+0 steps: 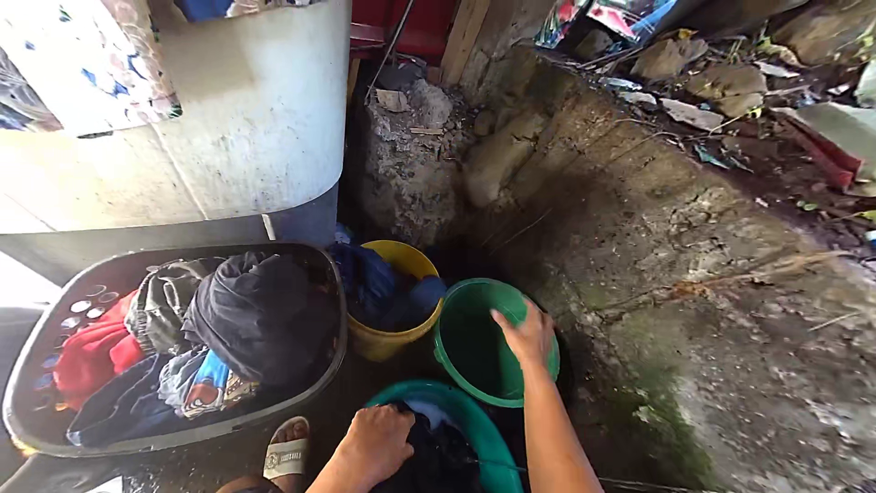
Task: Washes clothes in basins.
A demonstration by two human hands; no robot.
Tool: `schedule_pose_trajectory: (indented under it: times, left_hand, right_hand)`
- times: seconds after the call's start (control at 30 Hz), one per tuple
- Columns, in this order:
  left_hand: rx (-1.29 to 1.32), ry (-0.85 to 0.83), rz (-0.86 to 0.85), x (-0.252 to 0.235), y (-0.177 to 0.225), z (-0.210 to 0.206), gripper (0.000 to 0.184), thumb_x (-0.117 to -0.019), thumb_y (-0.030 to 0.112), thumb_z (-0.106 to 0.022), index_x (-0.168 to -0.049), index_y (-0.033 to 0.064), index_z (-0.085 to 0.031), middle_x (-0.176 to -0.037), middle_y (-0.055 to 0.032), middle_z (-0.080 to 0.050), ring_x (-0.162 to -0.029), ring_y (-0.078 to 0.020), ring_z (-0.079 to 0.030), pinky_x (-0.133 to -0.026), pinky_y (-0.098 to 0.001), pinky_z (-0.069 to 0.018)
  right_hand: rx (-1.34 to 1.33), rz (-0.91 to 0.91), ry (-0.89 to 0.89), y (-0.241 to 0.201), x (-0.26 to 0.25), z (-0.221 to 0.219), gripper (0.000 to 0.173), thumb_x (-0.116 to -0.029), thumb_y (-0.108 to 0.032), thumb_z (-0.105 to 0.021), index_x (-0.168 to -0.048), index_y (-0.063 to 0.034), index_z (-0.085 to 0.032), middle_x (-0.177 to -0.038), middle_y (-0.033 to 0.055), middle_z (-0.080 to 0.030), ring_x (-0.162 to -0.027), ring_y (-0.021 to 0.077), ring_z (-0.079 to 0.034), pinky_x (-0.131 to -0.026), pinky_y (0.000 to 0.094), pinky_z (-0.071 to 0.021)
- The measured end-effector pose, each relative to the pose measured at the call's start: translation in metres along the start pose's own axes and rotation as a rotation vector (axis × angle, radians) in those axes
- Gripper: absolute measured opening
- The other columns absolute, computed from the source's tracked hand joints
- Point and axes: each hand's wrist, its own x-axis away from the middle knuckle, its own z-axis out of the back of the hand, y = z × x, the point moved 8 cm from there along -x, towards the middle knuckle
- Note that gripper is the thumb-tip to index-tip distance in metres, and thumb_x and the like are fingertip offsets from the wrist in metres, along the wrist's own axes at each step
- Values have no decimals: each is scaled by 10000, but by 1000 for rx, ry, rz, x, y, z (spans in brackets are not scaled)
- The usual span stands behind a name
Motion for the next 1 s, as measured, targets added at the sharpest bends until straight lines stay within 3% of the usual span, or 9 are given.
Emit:
schedule_pose_trajectory:
  times: [0.07,0.13,0.2,0.23,0.3,0.4,0.6,0.8,1.0]
  left_hand:
    - [-14,-18,-1,-2,0,-1,462,-1068,342,-552,-1482,138,-539,-1399,-202,-606,-1294,-396,-585,-1038,-605,-476]
    - [-27,-25,-1,-3,0,-1,464,-1068,345,-551,-1484,139,-537,-1399,-202,-606,-1296,-395,-584,-1032,-605,-479]
    - [-32,-25,1,-6,2,-1,463,-1068,347,-553,-1483,142,-540,-1399,-200,-606,-1297,-394,-582,-1032,-603,-478]
    - [-39,-30,2,-7,3,-2,466,-1068,352,-551,-1486,145,-537,-1402,-199,-604,-1300,-392,-581,-1036,-601,-477]
    - [-50,-35,7,-10,4,-3,470,-1069,354,-548,-1489,145,-533,-1407,-195,-602,-1306,-387,-577,-1044,-599,-472]
    - [-57,-43,7,-13,6,-4,471,-1068,351,-549,-1492,146,-530,-1416,-187,-600,-1320,-379,-570,-1052,-596,-468]
    - [-36,-4,19,-13,5,4,468,-1067,347,-555,-1488,145,-538,-1407,-197,-603,-1312,-386,-574,-1059,-598,-462]
    - [-45,-24,25,-9,5,2,473,-1068,352,-551,-1496,149,-529,-1409,-198,-599,-1306,-384,-577,-1056,-591,-465]
    - [-30,-12,16,-5,3,7,474,-1069,351,-548,-1499,152,-526,-1415,-192,-597,-1306,-380,-579,-1049,-587,-471]
  right_hand:
    - [-7,-380,101,91,27,-11,934,-861,-409,-802,-1553,32,-358,-1597,377,-240,-1458,553,-297,-1148,655,-333]
    - [-327,-751,103,156,63,-44,811,-921,-274,-762,-1532,62,-346,-1562,340,-336,-1424,486,-381,-1101,624,-394]
    - [-734,-1002,-49,176,94,-84,683,-1014,-269,-605,-1554,-4,-281,-1550,308,-364,-1345,458,-478,-997,618,-473]
    - [-900,-1039,-58,174,100,-96,634,-1019,-252,-560,-1550,-39,-289,-1543,296,-373,-1304,453,-510,-951,607,-501]
    - [-1099,-1011,36,167,99,-104,549,-1015,-100,-508,-1528,-47,-320,-1529,264,-380,-1296,422,-497,-954,592,-493]
    - [-1114,-972,110,161,104,-95,567,-967,36,-503,-1507,-11,-337,-1501,265,-406,-1281,396,-506,-965,566,-496]
    - [-1044,-954,155,152,118,-73,479,-961,-19,-555,-1420,17,-424,-1299,248,-512,-1027,316,-576,-804,465,-528]
    - [-1007,-965,133,148,112,-55,538,-955,4,-549,-1467,-5,-385,-1384,263,-482,-1122,360,-580,-846,507,-541]
    - [-986,-933,135,159,141,-83,415,-964,-33,-549,-1368,2,-459,-1128,192,-545,-846,237,-562,-674,385,-498]
